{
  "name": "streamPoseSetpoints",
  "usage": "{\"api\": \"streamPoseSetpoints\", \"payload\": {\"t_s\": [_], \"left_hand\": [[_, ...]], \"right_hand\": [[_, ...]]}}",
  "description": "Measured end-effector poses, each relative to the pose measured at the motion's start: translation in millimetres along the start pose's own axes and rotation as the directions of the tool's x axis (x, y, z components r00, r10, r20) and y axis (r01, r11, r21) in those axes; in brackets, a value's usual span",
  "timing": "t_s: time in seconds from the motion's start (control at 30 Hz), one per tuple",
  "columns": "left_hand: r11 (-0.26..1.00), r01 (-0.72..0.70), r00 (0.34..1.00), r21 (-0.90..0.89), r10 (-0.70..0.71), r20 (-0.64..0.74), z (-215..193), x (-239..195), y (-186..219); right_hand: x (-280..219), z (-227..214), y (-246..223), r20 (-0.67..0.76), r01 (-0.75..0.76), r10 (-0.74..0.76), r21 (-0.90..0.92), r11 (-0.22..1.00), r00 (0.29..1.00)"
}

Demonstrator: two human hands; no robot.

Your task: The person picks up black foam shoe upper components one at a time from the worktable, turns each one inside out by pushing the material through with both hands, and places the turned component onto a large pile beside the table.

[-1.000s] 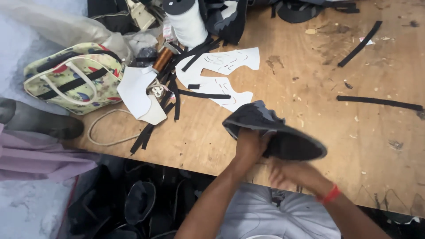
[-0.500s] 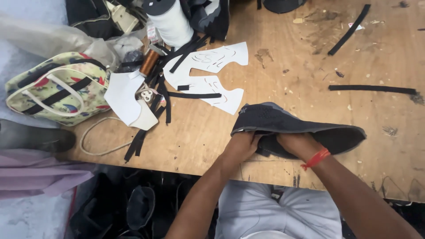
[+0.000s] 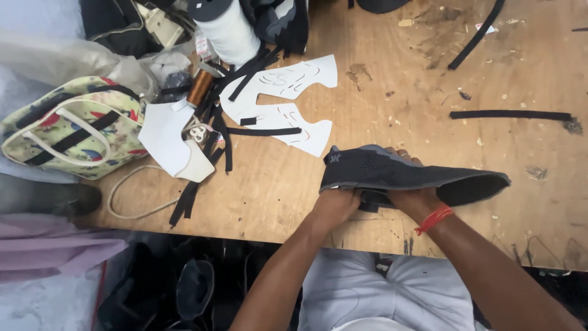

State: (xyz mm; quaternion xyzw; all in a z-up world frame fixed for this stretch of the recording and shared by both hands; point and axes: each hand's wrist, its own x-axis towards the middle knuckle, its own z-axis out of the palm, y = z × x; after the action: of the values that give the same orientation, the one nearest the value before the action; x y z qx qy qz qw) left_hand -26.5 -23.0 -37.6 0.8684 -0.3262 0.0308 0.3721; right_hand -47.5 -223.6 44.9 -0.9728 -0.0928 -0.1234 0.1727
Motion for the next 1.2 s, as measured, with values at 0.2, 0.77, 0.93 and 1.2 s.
{"api": "streamPoseSetpoints", "payload": {"t_s": [0.2,0.77,0.93,1.2], "left_hand": [[0.966,0.230,0.949,-0.116,-0.196,0.247,-44.3,5.1,31.0],[0.924,-0.158,0.964,0.347,0.068,0.258,-30.8,-0.5,34.4],[0.943,-0.115,0.971,0.311,0.041,0.235,-33.8,0.6,37.6],[0.899,-0.209,0.962,0.386,0.118,0.245,-27.1,-4.1,27.3]], "right_hand": [[-2.3,62.6,37.9,-0.067,0.040,-0.039,0.005,0.999,0.997],[16.3,7.6,47.5,0.257,0.015,-0.123,0.383,0.923,0.958],[-4.0,18.8,53.1,0.242,0.018,-0.083,0.257,0.966,0.967],[-30.9,48.6,74.1,0.226,0.205,-0.202,0.009,0.979,0.953]]}}
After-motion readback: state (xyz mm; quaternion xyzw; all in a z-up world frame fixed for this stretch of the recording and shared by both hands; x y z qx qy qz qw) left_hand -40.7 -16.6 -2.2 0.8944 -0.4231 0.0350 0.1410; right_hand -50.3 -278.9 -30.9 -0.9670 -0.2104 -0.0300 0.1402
